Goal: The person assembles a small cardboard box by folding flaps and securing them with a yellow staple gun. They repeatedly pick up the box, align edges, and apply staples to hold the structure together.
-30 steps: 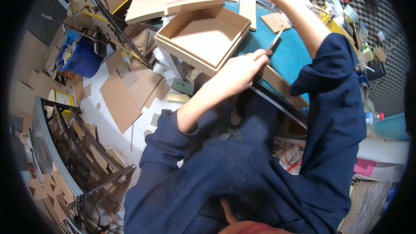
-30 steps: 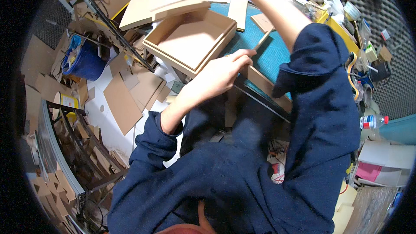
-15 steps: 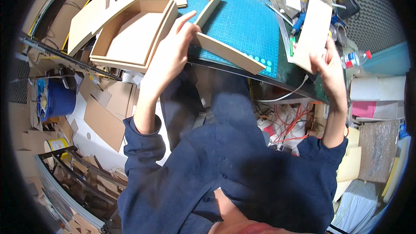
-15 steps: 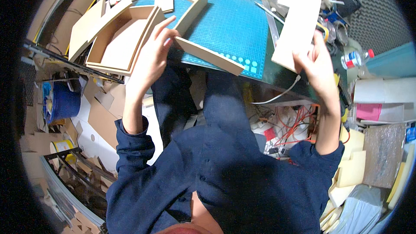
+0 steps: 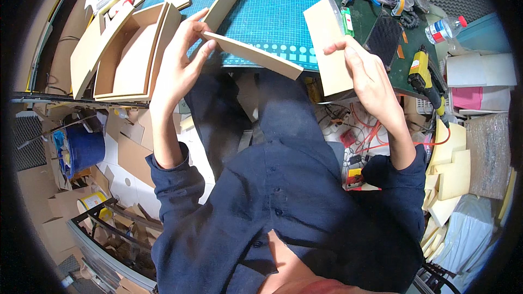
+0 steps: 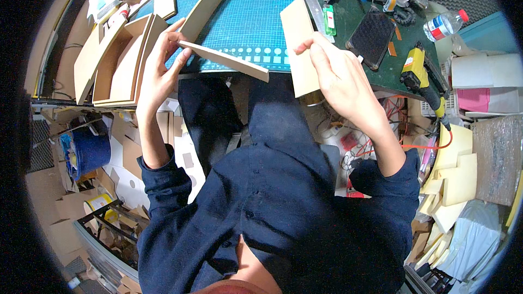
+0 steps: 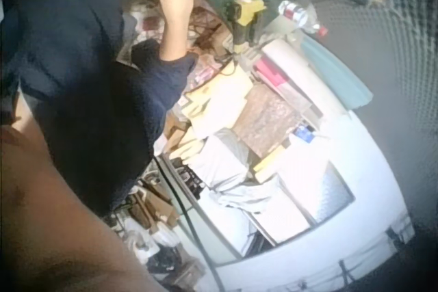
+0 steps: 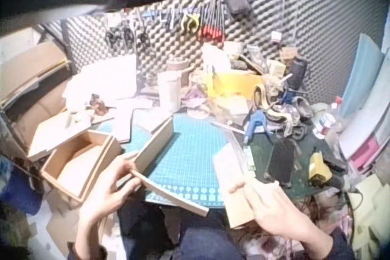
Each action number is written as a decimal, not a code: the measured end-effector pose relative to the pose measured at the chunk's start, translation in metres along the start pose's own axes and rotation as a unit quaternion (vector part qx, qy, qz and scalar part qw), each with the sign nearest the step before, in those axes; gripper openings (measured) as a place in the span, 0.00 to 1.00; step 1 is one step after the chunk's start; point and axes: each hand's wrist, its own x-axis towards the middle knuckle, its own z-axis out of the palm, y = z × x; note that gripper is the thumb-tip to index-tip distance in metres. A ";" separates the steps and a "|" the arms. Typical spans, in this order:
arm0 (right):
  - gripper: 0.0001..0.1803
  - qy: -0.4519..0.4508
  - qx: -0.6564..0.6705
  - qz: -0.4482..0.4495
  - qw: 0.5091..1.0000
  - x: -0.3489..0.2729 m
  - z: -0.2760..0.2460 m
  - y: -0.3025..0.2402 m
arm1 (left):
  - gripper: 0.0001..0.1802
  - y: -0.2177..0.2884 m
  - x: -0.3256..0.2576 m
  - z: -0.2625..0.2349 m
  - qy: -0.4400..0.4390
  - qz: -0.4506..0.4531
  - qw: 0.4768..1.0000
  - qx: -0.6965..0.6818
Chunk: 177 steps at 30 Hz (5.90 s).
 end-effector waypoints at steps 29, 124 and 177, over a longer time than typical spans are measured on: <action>0.11 -0.182 0.261 -0.157 0.935 0.150 0.061 -0.101 | 0.14 0.050 -0.012 -0.059 0.349 0.047 0.935 0.029; 0.13 0.112 0.049 -0.022 0.992 0.072 0.026 0.036 | 0.16 0.054 0.012 0.076 -0.051 0.237 0.964 0.109; 0.08 0.381 0.381 -0.014 0.842 -0.017 0.180 0.024 | 0.12 0.031 0.010 0.085 0.014 0.302 0.950 0.074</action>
